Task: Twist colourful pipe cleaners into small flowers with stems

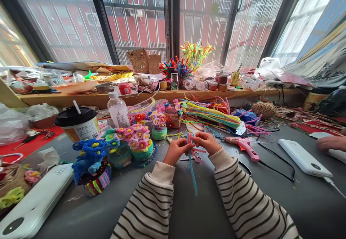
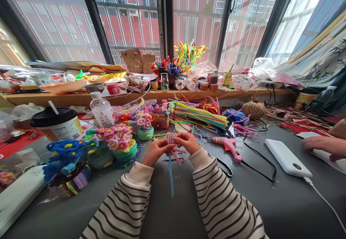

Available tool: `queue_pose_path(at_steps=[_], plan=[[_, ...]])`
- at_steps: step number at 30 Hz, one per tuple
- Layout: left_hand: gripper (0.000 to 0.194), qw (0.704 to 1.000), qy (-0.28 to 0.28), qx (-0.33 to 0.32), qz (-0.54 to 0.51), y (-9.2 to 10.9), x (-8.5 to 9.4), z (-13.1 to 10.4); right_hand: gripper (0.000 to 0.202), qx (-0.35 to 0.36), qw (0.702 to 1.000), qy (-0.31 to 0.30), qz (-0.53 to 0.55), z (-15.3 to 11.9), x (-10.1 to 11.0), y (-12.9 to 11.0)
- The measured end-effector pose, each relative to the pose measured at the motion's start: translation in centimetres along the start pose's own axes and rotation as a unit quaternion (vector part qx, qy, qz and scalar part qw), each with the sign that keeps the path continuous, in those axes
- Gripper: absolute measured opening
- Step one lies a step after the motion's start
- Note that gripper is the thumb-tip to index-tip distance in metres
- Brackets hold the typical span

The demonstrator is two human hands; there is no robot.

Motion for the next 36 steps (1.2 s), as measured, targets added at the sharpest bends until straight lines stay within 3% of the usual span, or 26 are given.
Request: queue_pose_path(at_steps=[9, 14, 20, 24, 29, 36], plan=[[0.025, 0.99, 0.066, 0.058, -0.111, -1.4, 1.2, 0.2, 0.025, -0.038, 0.995, 0.046, 0.076, -0.2, 0.5, 0.3], [0.024, 0.977, 0.151, 0.041, -0.142, -0.9, 2.4, 0.0, 0.022, -0.086, 0.975, 0.086, 0.187, -0.4, 0.3, 2.2], [0.022, 0.96, 0.188, 0.007, -0.208, -0.9, 2.9, 0.0, 0.018, -0.098, 0.96, 0.103, 0.242, -0.4, -0.5, 3.4], [0.021, 0.97, 0.181, 0.002, -0.162, -0.8, 3.0, 0.0, 0.019, -0.096, 0.968, 0.086, 0.216, -0.5, -0.6, 2.6], [0.021, 0.985, 0.162, 0.006, -0.057, -0.2, 2.5, -0.1, 0.029, -0.076, 0.993, 0.028, 0.08, -0.5, -1.3, 1.6], [0.022, 0.989, 0.146, -0.024, -0.021, 0.1, 2.5, 0.1, 0.027, -0.054, 0.998, 0.03, 0.029, -0.5, -1.9, 2.0]])
Point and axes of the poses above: each hand's wrist, its own z-axis towards the middle knuckle, its own x-axis out of the back of the hand, y = z × x, the point moved 8 cm from there along z, towards the middle knuckle, and after that the axes turned 5 degrees about -z, right-handed, at the moved point
